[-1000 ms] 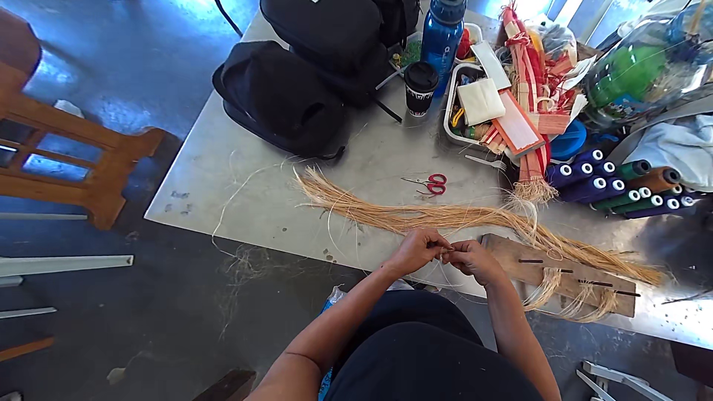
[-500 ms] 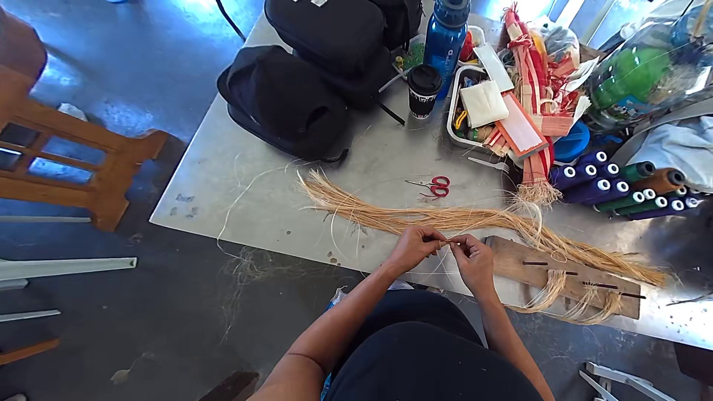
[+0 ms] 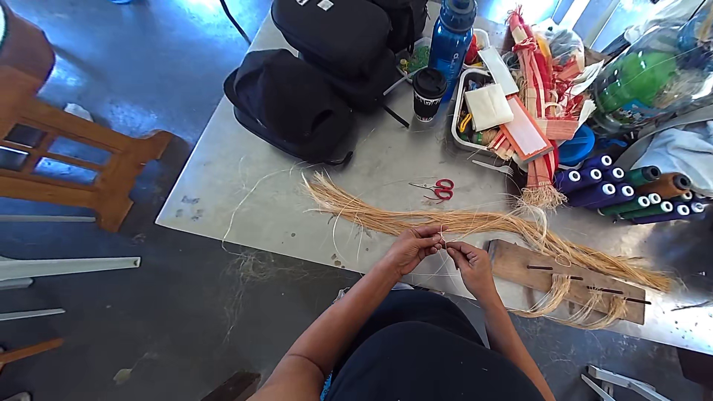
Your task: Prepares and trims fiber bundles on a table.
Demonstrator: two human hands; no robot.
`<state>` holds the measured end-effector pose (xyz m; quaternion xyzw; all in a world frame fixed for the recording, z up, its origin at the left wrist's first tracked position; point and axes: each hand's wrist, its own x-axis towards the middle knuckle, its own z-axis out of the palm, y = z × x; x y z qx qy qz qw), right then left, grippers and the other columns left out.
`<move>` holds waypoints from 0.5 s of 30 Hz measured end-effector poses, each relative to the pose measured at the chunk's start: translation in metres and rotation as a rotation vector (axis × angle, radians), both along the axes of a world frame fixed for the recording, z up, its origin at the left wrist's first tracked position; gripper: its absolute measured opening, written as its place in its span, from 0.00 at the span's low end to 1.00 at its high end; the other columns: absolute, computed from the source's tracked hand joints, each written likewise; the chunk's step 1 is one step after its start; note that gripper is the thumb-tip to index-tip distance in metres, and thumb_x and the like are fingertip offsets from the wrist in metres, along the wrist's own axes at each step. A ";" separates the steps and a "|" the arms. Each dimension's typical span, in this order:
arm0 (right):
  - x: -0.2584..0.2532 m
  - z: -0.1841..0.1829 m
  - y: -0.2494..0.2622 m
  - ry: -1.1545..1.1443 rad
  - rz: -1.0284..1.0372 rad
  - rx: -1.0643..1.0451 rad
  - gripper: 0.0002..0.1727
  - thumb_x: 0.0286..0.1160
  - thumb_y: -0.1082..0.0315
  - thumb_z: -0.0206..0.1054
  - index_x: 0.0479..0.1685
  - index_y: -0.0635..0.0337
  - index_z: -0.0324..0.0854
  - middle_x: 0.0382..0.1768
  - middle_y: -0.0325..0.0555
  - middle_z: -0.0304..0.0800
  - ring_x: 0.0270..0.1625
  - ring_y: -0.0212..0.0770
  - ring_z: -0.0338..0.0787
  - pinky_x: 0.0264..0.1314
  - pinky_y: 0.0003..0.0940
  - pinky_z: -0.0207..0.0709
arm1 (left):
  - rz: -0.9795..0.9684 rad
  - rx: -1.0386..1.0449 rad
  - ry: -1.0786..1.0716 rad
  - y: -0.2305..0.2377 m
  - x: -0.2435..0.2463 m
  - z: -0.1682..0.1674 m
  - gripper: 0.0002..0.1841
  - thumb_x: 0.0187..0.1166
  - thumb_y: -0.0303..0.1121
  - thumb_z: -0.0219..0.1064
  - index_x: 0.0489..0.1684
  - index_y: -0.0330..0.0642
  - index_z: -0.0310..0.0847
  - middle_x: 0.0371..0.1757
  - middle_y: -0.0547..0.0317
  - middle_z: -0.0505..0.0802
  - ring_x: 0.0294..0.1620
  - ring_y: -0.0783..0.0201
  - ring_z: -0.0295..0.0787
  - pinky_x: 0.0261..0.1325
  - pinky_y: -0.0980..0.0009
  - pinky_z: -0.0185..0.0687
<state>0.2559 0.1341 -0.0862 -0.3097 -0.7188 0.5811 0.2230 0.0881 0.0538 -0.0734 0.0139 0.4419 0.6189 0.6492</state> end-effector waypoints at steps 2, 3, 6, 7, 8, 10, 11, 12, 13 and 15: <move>0.003 0.002 0.000 0.017 0.031 -0.016 0.10 0.80 0.76 0.63 0.46 0.70 0.90 0.36 0.39 0.93 0.30 0.14 0.80 0.36 0.11 0.74 | -0.017 0.013 0.094 -0.001 -0.002 0.001 0.13 0.80 0.12 0.59 0.54 0.31 0.87 0.32 0.60 0.93 0.30 0.73 0.90 0.41 0.79 0.87; 0.004 0.004 0.000 0.015 0.042 -0.028 0.10 0.79 0.76 0.64 0.46 0.70 0.90 0.37 0.39 0.94 0.30 0.14 0.80 0.36 0.10 0.75 | -0.029 0.022 0.141 -0.001 -0.003 0.001 0.13 0.78 0.12 0.60 0.53 0.30 0.87 0.31 0.60 0.94 0.30 0.72 0.90 0.41 0.78 0.88; 0.007 0.014 -0.001 0.013 0.048 -0.074 0.08 0.76 0.77 0.66 0.44 0.69 0.91 0.35 0.38 0.94 0.29 0.14 0.80 0.34 0.10 0.74 | -0.085 0.053 0.298 -0.003 -0.006 0.002 0.13 0.75 0.12 0.62 0.53 0.30 0.88 0.30 0.62 0.93 0.29 0.72 0.90 0.40 0.77 0.88; 0.008 0.017 -0.002 0.025 0.043 -0.076 0.08 0.75 0.78 0.66 0.43 0.70 0.91 0.34 0.37 0.93 0.29 0.13 0.80 0.33 0.10 0.73 | -0.103 0.060 0.351 -0.003 -0.007 0.002 0.13 0.75 0.12 0.63 0.52 0.30 0.88 0.29 0.63 0.93 0.28 0.72 0.90 0.40 0.77 0.88; 0.009 0.019 -0.003 0.040 0.042 -0.070 0.08 0.75 0.78 0.65 0.43 0.70 0.91 0.33 0.36 0.93 0.28 0.12 0.79 0.33 0.09 0.72 | -0.114 0.065 0.396 -0.004 -0.007 0.003 0.13 0.75 0.12 0.63 0.51 0.30 0.88 0.28 0.63 0.93 0.28 0.73 0.90 0.39 0.77 0.89; 0.013 0.022 -0.004 0.054 0.059 -0.050 0.08 0.75 0.79 0.65 0.43 0.70 0.91 0.35 0.37 0.94 0.29 0.12 0.79 0.34 0.09 0.73 | -0.122 0.075 0.463 -0.004 -0.007 0.003 0.13 0.74 0.12 0.63 0.50 0.30 0.89 0.27 0.64 0.92 0.27 0.73 0.89 0.39 0.77 0.89; 0.014 0.023 -0.005 0.057 0.071 -0.037 0.09 0.75 0.79 0.65 0.42 0.70 0.91 0.36 0.38 0.94 0.31 0.13 0.81 0.36 0.09 0.74 | -0.120 0.084 0.497 -0.004 -0.006 0.002 0.13 0.73 0.12 0.64 0.50 0.30 0.89 0.26 0.64 0.92 0.27 0.74 0.89 0.39 0.77 0.89; 0.015 0.024 -0.006 0.060 0.088 -0.022 0.09 0.75 0.79 0.65 0.42 0.70 0.91 0.37 0.40 0.95 0.34 0.14 0.83 0.39 0.09 0.76 | -0.117 0.092 0.533 -0.004 -0.004 0.002 0.13 0.73 0.12 0.64 0.50 0.30 0.89 0.26 0.64 0.92 0.27 0.74 0.89 0.39 0.77 0.89; 0.016 0.025 -0.008 0.066 0.103 -0.008 0.09 0.75 0.78 0.65 0.42 0.70 0.91 0.38 0.41 0.95 0.35 0.15 0.84 0.42 0.10 0.78 | -0.115 0.093 0.570 -0.004 -0.002 0.002 0.12 0.73 0.13 0.65 0.49 0.30 0.89 0.26 0.65 0.92 0.26 0.74 0.89 0.38 0.77 0.89; 0.017 0.026 -0.011 0.078 0.126 0.031 0.09 0.74 0.78 0.65 0.41 0.70 0.92 0.37 0.41 0.94 0.37 0.16 0.86 0.44 0.10 0.79 | -0.111 0.079 0.637 -0.004 0.004 0.004 0.11 0.72 0.13 0.66 0.48 0.30 0.89 0.25 0.65 0.91 0.25 0.75 0.88 0.36 0.78 0.88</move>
